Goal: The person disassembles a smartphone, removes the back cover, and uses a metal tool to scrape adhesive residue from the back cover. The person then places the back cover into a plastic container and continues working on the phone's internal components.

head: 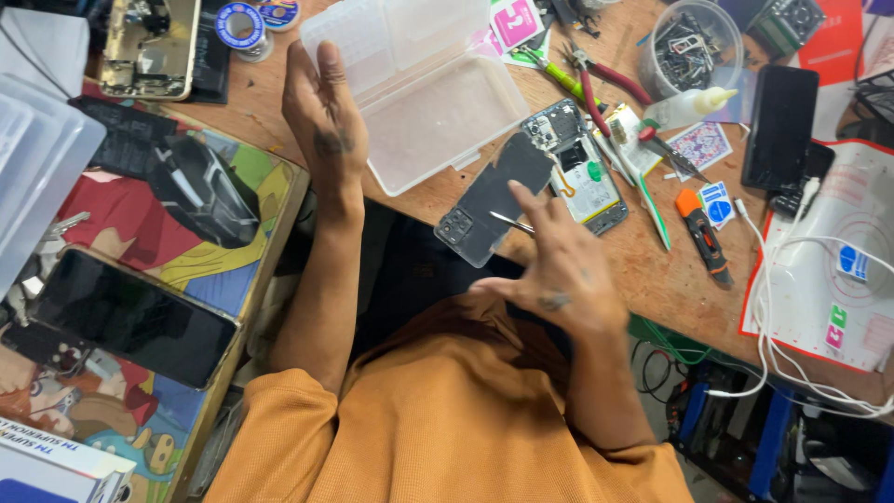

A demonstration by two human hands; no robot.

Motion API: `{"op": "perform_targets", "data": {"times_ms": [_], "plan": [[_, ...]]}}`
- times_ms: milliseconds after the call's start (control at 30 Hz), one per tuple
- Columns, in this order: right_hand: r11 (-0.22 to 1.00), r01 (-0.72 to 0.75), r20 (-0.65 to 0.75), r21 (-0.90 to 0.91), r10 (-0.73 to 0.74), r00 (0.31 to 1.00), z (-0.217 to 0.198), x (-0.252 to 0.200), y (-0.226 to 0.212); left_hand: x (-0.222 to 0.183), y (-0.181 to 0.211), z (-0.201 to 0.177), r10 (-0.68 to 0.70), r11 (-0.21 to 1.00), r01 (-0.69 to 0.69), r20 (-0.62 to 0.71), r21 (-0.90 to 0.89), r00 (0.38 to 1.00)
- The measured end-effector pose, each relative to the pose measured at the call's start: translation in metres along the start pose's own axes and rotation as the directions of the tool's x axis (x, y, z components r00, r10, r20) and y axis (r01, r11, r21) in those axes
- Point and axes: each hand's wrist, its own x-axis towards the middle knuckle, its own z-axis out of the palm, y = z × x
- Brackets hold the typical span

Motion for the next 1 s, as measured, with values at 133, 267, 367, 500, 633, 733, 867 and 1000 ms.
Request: {"op": "perform_targets", "data": {"times_ms": [133, 267, 367, 500, 633, 733, 867, 1000], "plan": [[0.984, 0.117, -0.28, -0.132, -0.15, 0.948, 0.041, 0.0, -0.007, -0.011, 0.008, 0.004, 0.072, 0.987, -0.073, -0.015, -0.144, 0.997], [0.996, 0.075, -0.26, 0.046, -0.061, 0.964, 0.051, -0.01, 0.0, -0.013, 0.01, 0.002, 0.085, 0.972, -0.079, 0.015, -0.219, 0.996], [0.981, 0.174, -0.363, 0.086, -0.132, 0.922, 0.04, -0.023, 0.004, -0.011, 0.01, 0.002, 0.094, 0.97, -0.089, 0.012, -0.228, 0.995], [0.958, 0.268, -0.639, 0.107, -0.14, 0.756, 0.027, -0.024, -0.006, -0.01, 0.006, 0.0, 0.087, 0.951, -0.07, 0.044, -0.3, 0.995], [0.935, 0.354, -0.65, -0.003, -0.271, 0.71, 0.019, 0.006, -0.009, -0.008, 0.003, -0.002, 0.096, 0.951, -0.072, 0.066, -0.301, 0.993], [0.92, 0.383, -0.595, -0.085, -0.356, 0.721, 0.029, 0.049, -0.008, -0.008, 0.004, -0.003, 0.086, 0.948, -0.061, 0.07, -0.311, 0.994], [0.919, 0.377, -0.528, -0.115, -0.379, 0.76, 0.056, 0.087, -0.02, -0.005, 0.007, -0.005, 0.047, 0.911, 0.003, 0.112, -0.412, 0.993], [0.939, 0.34, -0.398, -0.051, -0.332, 0.855, 0.068, 0.102, -0.029, -0.002, 0.01, -0.014, 0.051, 0.944, 0.004, 0.158, -0.329, 0.986]]}}
